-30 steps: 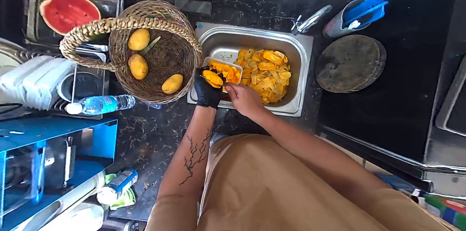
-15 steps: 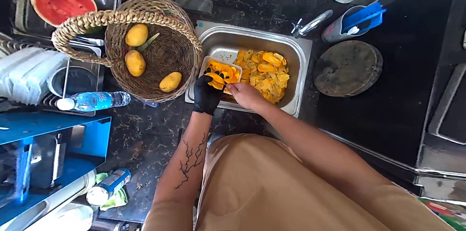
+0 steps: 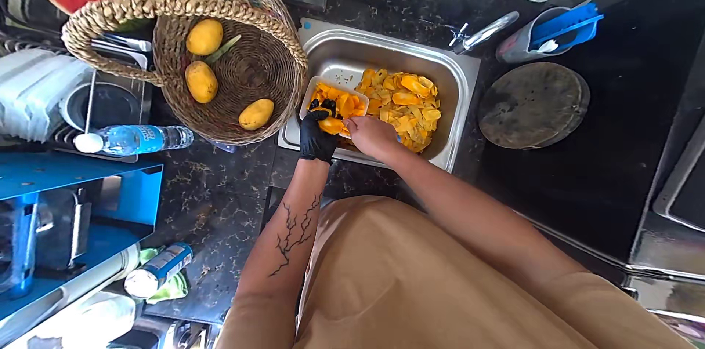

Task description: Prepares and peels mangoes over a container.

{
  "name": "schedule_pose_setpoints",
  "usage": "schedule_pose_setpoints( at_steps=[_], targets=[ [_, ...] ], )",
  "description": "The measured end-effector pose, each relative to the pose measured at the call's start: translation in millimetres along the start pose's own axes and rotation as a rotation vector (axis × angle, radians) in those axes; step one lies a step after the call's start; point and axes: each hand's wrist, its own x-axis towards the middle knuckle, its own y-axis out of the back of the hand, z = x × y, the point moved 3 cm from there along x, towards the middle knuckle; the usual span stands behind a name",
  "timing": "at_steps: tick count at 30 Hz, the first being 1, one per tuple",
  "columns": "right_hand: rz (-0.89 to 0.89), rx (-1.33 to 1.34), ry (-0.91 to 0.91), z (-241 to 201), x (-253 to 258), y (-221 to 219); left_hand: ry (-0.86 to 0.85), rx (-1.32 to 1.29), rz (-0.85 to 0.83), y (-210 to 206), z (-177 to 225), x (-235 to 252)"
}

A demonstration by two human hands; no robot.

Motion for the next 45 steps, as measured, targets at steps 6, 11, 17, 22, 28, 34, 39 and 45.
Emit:
schedule_pose_setpoints(
  at_steps=[6,11,17,22,28,34,39,45],
  targets=[
    [-0.169,0.115,-0.039,-0.9,7.6,1.0,-0.071,0.078,0.089,-14.5,2.3,-18.0],
    [-0.086,0.044,-0.069,-1.3,-0.7,7.5,-0.06,0.309,0.14,-8.8,4.0,-12.5],
    [-0.002,0.217,0.071,17.7,-18.5,24.4,0.131,0.248,-0.206,23.8,18.9,-0.1],
    [0.072,0.246,0.37,24.5,-37.8,37.1,0.211,0.461,-0.505,27.9,27.4,-10.2],
    [0.205,0.04,0.401,27.7,-36.4,33.2,0.114,0.78,-0.384,16.2,24.1,-18.7],
    [0.085,0.068,0.198,38.3,-8.6,24.9,0.003,0.981,-0.328,18.1,16.3,-11.0],
    [-0.09,0.186,0.06,40.7,1.7,30.4,0.132,0.729,-0.394,25.1,18.9,-5.4],
    [-0.015,0.213,0.296,26.0,-26.0,27.6,0.22,0.474,-0.283,27.1,20.1,-10.0]
  ],
)
